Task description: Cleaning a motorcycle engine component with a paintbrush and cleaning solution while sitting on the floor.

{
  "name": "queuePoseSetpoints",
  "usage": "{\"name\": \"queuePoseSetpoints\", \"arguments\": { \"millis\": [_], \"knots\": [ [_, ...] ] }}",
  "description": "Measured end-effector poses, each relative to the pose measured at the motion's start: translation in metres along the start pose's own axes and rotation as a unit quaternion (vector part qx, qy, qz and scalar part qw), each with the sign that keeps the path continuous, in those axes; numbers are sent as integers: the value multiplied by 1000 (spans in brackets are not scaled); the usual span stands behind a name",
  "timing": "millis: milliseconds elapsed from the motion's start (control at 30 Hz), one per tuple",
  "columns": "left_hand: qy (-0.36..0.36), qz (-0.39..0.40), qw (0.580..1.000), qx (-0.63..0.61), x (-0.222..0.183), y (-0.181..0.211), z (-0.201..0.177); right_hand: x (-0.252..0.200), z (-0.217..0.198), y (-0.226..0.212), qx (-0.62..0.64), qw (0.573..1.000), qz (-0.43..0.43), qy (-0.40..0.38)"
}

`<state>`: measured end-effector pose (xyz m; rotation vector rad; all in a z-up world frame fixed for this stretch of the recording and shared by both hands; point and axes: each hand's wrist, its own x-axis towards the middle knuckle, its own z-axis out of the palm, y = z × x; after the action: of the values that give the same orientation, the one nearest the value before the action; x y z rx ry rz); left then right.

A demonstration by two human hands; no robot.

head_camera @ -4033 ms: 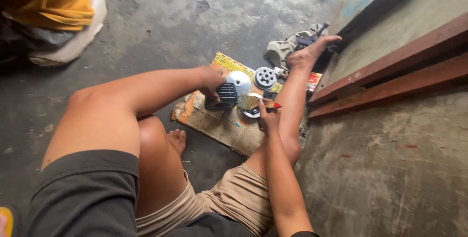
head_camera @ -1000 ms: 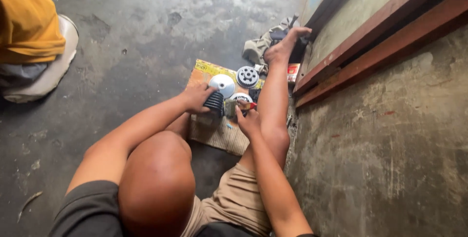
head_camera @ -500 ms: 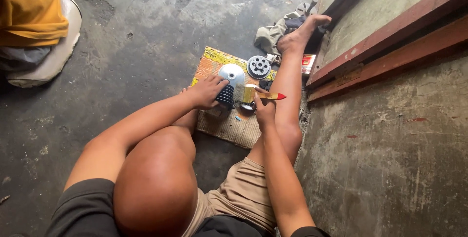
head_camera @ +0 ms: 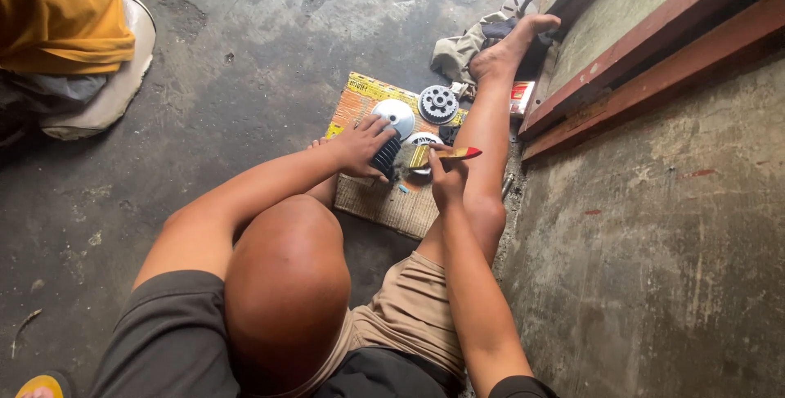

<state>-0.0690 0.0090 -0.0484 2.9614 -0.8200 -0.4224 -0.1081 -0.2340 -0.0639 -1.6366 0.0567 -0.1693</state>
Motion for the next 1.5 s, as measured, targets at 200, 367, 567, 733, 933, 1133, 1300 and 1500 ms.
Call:
{"name": "queuePoseSetpoints", "arguments": {
  "millis": [200, 367, 567, 733, 933, 1133, 1300, 1500],
  "knots": [
    [6, -13, 1000, -16, 16, -11, 18, 3, -6, 3, 47, 999, 26, -4],
    [11, -13, 997, -71, 7, -9, 10, 7, -12, 21, -163, 983, 82, -5],
    [123, 36, 992, 9, -1, -13, 3, -3, 1, -9, -128, 991, -29, -13],
    [132, 53, 989, 39, 0, -17, 3, -13, -3, -23, -42, 996, -60, -42],
    [155, 53, 986, 44, -2, -20, 7, -13, -6, -12, 138, 988, 39, -48],
    [127, 57, 989, 45, 8, -18, 4, -4, -9, -8, 106, 993, 50, -16],
    [120, 45, 991, 34, 5, -19, 7, -9, -8, -11, -74, 996, -32, 33],
    [111, 42, 992, 39, -1, -28, 8, -4, -7, -2, 135, 990, 37, -2]
  ]
}}
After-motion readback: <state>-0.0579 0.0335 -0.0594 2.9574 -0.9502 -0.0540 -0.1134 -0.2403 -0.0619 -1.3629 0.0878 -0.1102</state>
